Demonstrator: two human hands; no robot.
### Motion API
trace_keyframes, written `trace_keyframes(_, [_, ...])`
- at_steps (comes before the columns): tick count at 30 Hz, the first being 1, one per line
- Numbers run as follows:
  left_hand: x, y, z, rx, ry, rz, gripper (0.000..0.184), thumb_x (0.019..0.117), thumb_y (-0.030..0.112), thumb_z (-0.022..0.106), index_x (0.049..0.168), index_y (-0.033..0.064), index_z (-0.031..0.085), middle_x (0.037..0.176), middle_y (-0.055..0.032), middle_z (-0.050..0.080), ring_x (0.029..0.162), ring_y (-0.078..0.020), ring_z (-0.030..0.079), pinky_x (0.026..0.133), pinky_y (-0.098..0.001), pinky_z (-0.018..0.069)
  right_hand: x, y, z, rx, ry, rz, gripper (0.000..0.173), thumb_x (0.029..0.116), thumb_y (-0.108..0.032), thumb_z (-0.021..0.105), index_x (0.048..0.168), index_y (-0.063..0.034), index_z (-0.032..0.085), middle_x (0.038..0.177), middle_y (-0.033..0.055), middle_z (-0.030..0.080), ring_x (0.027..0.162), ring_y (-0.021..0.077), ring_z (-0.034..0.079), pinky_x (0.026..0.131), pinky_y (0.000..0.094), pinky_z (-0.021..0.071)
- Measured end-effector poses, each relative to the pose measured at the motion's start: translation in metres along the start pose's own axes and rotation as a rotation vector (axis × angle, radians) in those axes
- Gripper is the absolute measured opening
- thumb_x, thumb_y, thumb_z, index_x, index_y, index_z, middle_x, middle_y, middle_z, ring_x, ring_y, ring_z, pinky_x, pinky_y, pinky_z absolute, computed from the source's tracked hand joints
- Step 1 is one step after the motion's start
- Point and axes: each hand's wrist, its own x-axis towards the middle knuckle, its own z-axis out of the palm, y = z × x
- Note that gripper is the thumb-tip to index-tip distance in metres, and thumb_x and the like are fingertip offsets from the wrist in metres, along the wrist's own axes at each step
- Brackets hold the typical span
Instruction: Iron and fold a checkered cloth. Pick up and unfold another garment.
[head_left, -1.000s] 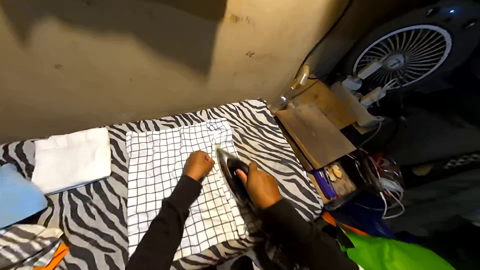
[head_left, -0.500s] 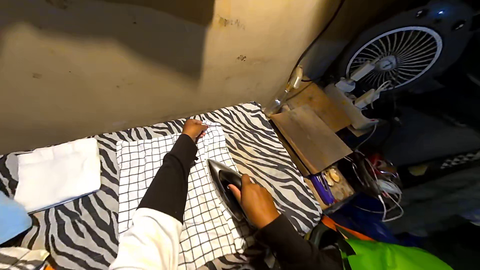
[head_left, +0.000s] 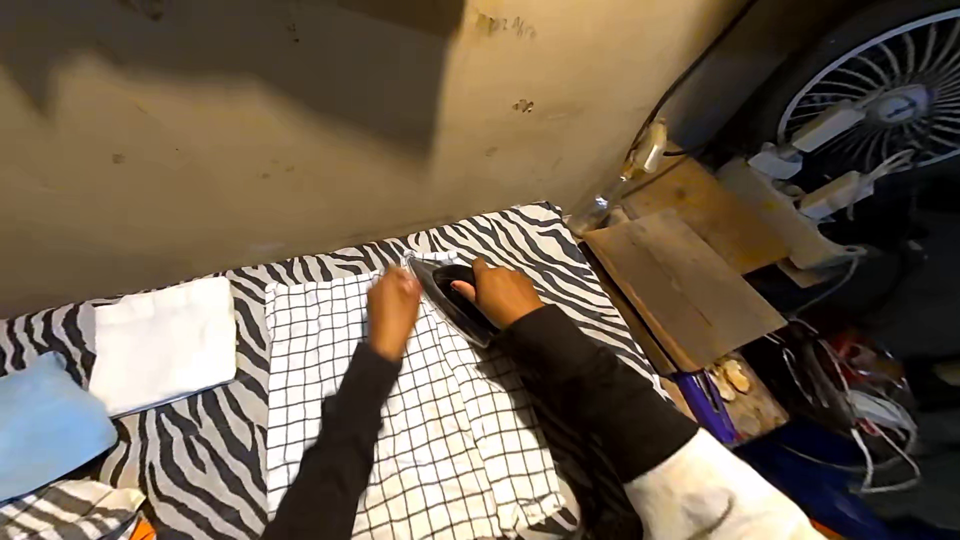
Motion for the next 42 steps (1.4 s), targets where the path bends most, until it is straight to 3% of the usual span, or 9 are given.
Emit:
trace_keyframes(4, [-0.112, 0.001, 0.037, -0.442, -0.421, -0.359, 0.038, 0.1015, 0.02, 0.065, 0.129, -0.0053, 0.056, 0.099, -0.0118, 0.071, 0.076, -0.0156, 0.073, 0.073, -0.0331, 0.0635, 0.037, -0.007, -0.012, -0.043, 0.026, -0.12, 0.063, 0.1068, -0.052, 0.049, 0.133, 0.0044, 0.058, 0.113, 0.0321, 0.068, 0.111, 0.0517, 0.066, 0.089, 0.0672, 0.0521])
trace_keyframes(10, [-0.147, 0.004, 0.067, -0.559, -0.376, -0.455, 0.022, 0.1056, 0.015, 0.056, 0.093, -0.0013, 0.062, 0.069, -0.004, 0.066, 0.056, -0.0122, 0.067, 0.058, -0.0303, 0.0608, 0.056, -0.019, -0.017, -0.111, 0.005, -0.2, 0.065, 0.1065, -0.055, 0.047, 0.137, 0.0024, 0.056, 0.119, 0.0302, 0.067, 0.116, 0.049, 0.065, 0.093, 0.0654, 0.0508])
trace_keyframes(13, [-0.161, -0.002, 0.059, -0.493, -0.325, -0.446, 0.022, 0.1063, 0.012, 0.054, 0.089, -0.0006, 0.061, 0.067, -0.005, 0.066, 0.056, -0.0142, 0.07, 0.059, -0.0315, 0.0629, 0.058, -0.024, -0.019, -0.075, 0.009, -0.136, 0.066, 0.106, -0.055, 0.048, 0.139, 0.0016, 0.056, 0.124, 0.0297, 0.067, 0.119, 0.0479, 0.064, 0.096, 0.0651, 0.05])
trace_keyframes(17, [-0.172, -0.008, 0.051, -0.514, -0.344, -0.486, 0.02, 0.1058, 0.013, 0.055, 0.096, -0.0033, 0.063, 0.072, -0.0067, 0.069, 0.058, -0.0148, 0.071, 0.061, -0.0319, 0.0631, 0.037, -0.04, -0.01, 0.08, 0.017, 0.001, 0.064, 0.1071, -0.05, 0.05, 0.142, 0.0037, 0.052, 0.13, 0.0306, 0.064, 0.122, 0.0485, 0.062, 0.098, 0.0653, 0.0494])
trace_keyframes(22, [-0.179, -0.016, 0.05, -0.548, -0.386, -0.495, 0.017, 0.1047, 0.01, 0.056, 0.102, -0.0051, 0.063, 0.076, -0.0086, 0.072, 0.062, -0.0161, 0.073, 0.064, -0.0328, 0.064, -0.041, -0.016, 0.01, -0.031, -0.08, -0.124, 0.06, 0.1084, -0.052, 0.044, 0.133, 0.002, 0.057, 0.112, 0.0299, 0.069, 0.11, 0.0496, 0.067, 0.091, 0.0649, 0.0518])
trace_keyframes(27, [-0.184, -0.017, 0.053, -0.544, -0.413, -0.502, 0.018, 0.1052, 0.011, 0.056, 0.106, -0.0057, 0.062, 0.079, -0.0093, 0.071, 0.064, -0.016, 0.073, 0.065, -0.0327, 0.064, 0.0, 0.007, -0.004, -0.009, 0.069, 0.12, 0.063, 0.1067, -0.051, 0.05, 0.135, 0.0053, 0.055, 0.118, 0.0333, 0.067, 0.113, 0.0524, 0.065, 0.09, 0.0679, 0.0513])
trace_keyframes(36, [-0.188, -0.016, 0.053, -0.577, -0.392, -0.503, 0.012, 0.1023, 0.008, 0.06, 0.105, -0.0042, 0.062, 0.078, -0.0067, 0.07, 0.064, -0.0141, 0.073, 0.065, -0.0307, 0.0641, 0.046, -0.009, -0.016, -0.072, 0.051, 0.011, 0.065, 0.1053, -0.055, 0.051, 0.136, 0.0029, 0.057, 0.124, 0.031, 0.066, 0.12, 0.0489, 0.063, 0.096, 0.0658, 0.0499])
trace_keyframes(40, [-0.199, -0.014, 0.053, -0.551, -0.397, -0.504, 0.013, 0.1001, 0.007, 0.063, 0.107, -0.0043, 0.062, 0.082, -0.0076, 0.071, 0.068, -0.0141, 0.073, 0.068, -0.0309, 0.0641, 0.001, -0.031, 0.0, 0.073, 0.01, 0.125, 0.065, 0.1067, -0.05, 0.051, 0.141, 0.0045, 0.051, 0.128, 0.0306, 0.064, 0.122, 0.0476, 0.063, 0.098, 0.0645, 0.0495])
trace_keyframes(42, [-0.204, -0.014, 0.053, -0.545, -0.396, -0.503, 0.013, 0.0993, 0.006, 0.064, 0.107, -0.0047, 0.061, 0.083, -0.0079, 0.071, 0.067, -0.014, 0.073, 0.068, -0.031, 0.0644, -0.043, -0.029, 0.018, 0.077, -0.018, 0.079, 0.062, 0.1073, -0.048, 0.05, 0.136, 0.0064, 0.054, 0.118, 0.033, 0.067, 0.113, 0.0511, 0.066, 0.091, 0.0664, 0.0521])
